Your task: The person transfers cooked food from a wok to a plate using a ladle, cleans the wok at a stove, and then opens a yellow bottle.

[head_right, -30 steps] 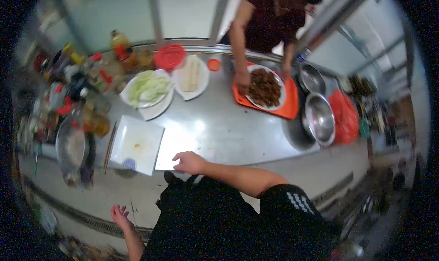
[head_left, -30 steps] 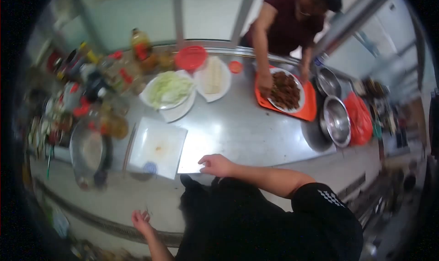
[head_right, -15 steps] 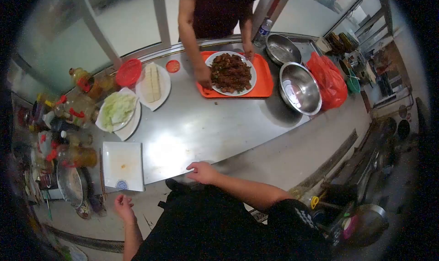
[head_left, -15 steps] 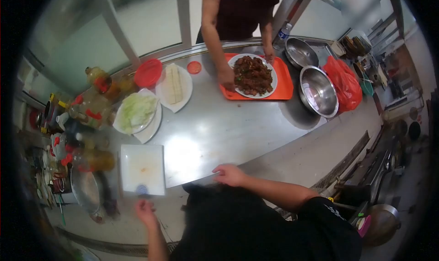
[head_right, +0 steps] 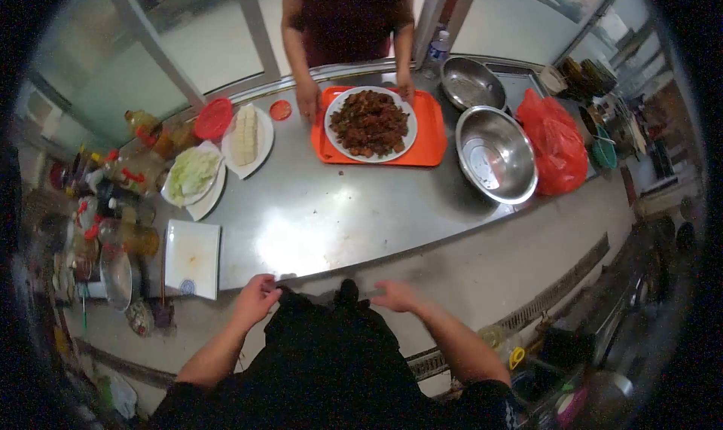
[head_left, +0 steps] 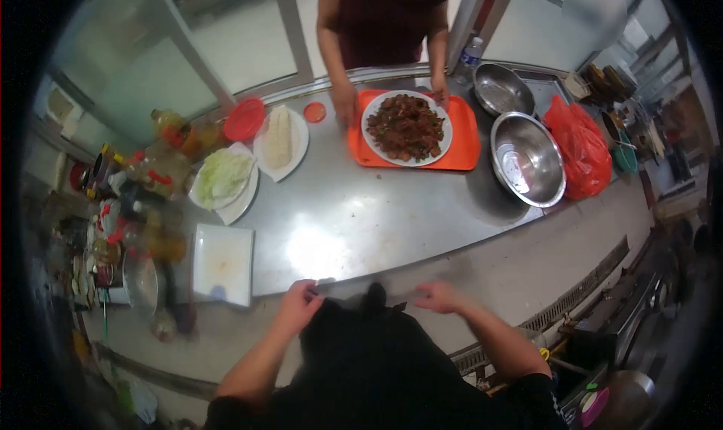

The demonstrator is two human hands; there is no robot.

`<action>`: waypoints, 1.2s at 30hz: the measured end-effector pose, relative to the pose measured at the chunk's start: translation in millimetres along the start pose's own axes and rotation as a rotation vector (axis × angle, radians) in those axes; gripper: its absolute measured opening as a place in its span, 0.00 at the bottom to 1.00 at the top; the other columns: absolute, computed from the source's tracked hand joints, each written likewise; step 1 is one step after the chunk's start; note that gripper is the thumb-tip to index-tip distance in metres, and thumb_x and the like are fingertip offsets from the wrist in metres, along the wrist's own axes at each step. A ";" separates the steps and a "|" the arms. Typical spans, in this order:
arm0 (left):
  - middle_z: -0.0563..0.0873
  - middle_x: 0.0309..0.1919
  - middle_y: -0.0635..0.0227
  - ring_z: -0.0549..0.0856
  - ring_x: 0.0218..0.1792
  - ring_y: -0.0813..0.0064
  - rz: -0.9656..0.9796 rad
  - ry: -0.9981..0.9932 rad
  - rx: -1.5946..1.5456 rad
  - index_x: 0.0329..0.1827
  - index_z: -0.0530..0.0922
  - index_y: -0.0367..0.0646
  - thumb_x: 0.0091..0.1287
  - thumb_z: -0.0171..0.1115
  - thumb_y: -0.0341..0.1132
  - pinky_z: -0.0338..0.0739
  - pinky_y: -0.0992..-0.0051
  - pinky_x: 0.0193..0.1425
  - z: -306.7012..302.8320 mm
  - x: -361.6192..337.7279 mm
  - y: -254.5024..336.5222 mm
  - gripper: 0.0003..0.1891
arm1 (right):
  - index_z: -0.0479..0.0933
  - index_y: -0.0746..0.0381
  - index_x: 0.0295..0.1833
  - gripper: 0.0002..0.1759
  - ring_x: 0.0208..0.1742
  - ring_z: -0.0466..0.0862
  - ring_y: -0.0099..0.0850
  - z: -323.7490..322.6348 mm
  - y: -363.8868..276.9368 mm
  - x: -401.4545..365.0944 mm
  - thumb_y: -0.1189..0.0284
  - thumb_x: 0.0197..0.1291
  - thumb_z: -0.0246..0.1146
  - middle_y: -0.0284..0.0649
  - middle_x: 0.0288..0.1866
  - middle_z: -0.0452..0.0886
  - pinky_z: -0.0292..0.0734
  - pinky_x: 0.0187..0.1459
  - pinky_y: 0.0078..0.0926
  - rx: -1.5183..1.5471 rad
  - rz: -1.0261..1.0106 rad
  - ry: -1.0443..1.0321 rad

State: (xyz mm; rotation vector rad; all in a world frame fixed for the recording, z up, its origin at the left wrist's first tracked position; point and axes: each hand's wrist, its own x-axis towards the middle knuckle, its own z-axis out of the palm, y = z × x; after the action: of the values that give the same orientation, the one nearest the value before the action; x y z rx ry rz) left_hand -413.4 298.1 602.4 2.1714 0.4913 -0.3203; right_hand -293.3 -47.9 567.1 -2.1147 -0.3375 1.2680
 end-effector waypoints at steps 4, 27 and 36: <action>0.81 0.46 0.53 0.84 0.42 0.62 0.022 -0.071 0.180 0.56 0.73 0.39 0.60 0.65 0.38 0.79 0.66 0.46 14.2 -11.1 -28.6 0.23 | 0.60 0.64 0.70 0.42 0.71 0.63 0.45 -91.7 -71.5 -41.7 0.66 0.51 0.69 0.51 0.70 0.64 0.56 0.71 0.38 -0.112 -0.487 1.123; 0.79 0.53 0.52 0.78 0.55 0.54 -0.213 -0.154 0.362 0.57 0.74 0.39 0.59 0.62 0.43 0.73 0.61 0.59 -197.0 -164.3 -378.1 0.25 | 0.71 0.56 0.64 0.29 0.52 0.81 0.45 319.1 -205.3 81.4 0.59 0.56 0.63 0.48 0.53 0.80 0.76 0.53 0.40 -0.412 -0.047 0.080; 0.79 0.52 0.50 0.78 0.55 0.52 0.026 -0.154 0.408 0.55 0.76 0.35 0.58 0.63 0.43 0.71 0.60 0.60 -176.1 -70.6 -300.3 0.25 | 0.74 0.54 0.61 0.26 0.53 0.79 0.48 270.5 -107.4 25.6 0.55 0.58 0.59 0.49 0.52 0.80 0.74 0.55 0.42 -0.296 0.182 0.125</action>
State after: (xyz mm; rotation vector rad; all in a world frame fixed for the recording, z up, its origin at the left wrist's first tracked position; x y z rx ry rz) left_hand -603.1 588.1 524.4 2.5180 0.3302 -0.6123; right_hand -501.8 153.1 529.3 -2.5126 -0.2991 1.2407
